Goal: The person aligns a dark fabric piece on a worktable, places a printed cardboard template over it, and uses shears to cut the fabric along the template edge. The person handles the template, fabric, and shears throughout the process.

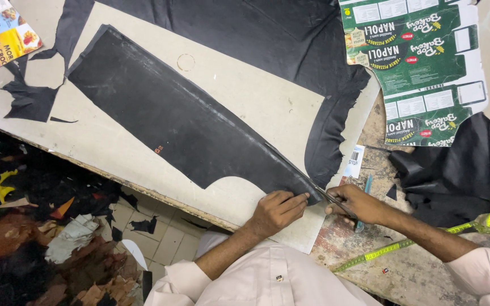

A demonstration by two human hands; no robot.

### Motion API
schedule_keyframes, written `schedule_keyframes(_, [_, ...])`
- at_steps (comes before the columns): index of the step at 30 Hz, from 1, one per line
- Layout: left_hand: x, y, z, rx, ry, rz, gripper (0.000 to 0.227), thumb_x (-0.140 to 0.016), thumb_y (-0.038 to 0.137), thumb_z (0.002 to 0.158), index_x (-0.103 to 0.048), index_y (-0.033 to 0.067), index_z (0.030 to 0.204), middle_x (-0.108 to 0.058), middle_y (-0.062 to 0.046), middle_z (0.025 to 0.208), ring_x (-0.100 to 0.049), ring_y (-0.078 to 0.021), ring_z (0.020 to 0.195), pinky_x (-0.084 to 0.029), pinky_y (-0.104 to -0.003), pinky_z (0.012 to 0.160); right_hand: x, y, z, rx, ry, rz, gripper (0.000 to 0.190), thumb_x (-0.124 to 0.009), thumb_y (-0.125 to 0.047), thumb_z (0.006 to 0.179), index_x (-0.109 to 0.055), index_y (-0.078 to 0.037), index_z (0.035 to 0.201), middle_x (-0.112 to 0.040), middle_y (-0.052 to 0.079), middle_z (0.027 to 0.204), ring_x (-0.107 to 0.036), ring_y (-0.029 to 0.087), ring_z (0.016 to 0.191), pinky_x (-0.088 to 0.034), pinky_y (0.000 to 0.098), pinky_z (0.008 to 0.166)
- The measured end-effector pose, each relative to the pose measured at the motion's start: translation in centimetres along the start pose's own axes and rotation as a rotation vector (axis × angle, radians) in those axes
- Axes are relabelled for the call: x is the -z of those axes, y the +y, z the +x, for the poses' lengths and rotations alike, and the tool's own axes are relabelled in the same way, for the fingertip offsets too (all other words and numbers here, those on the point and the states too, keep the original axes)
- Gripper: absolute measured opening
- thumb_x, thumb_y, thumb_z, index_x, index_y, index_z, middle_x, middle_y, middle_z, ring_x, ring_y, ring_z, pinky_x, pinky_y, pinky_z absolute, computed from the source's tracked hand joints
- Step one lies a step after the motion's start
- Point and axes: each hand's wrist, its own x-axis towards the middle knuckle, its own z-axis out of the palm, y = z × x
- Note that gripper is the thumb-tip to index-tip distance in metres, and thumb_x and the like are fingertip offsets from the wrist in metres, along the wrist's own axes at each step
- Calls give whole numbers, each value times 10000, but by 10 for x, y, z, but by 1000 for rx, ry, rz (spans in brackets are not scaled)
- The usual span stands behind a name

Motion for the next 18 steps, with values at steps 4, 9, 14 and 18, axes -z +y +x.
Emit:
schedule_keyframes(4, [1,0,1,6,-4,1,155,-841,115,872,-751,36,970,-746,-45,1200,-683,-177,913,-589,-320,789,-1,5,0,24,-9,55,335,-772,-320,867,-650,-18,793,-626,17,558,-582,109,413,-455,286,386])
schedule_keyframes(9, [2,-1,3,-2,19,-9,174,-837,127,867,-751,33,987,-746,-45,1199,-682,-179,914,-590,-319,792,0,-2,3,1,-23,26,429,-738,-423,886,-624,-26,772,-584,16,527,-582,114,406,-464,287,385])
schedule_keyframes(14, [5,0,2,-21,40,-24,153,-840,108,902,-747,24,990,-746,-43,1163,-679,-171,908,-598,-320,803,5,-20,19,-44,14,-58,442,-749,-500,820,-679,-65,790,-549,-3,538,-541,114,442,-438,302,425])
schedule_keyframes(18, [7,1,3,-31,61,-29,139,-835,99,907,-743,21,976,-745,-36,1130,-679,-174,905,-603,-329,806,8,-28,29,31,59,-192,572,-738,-584,819,-639,-26,744,-518,12,553,-514,135,489,-420,353,472])
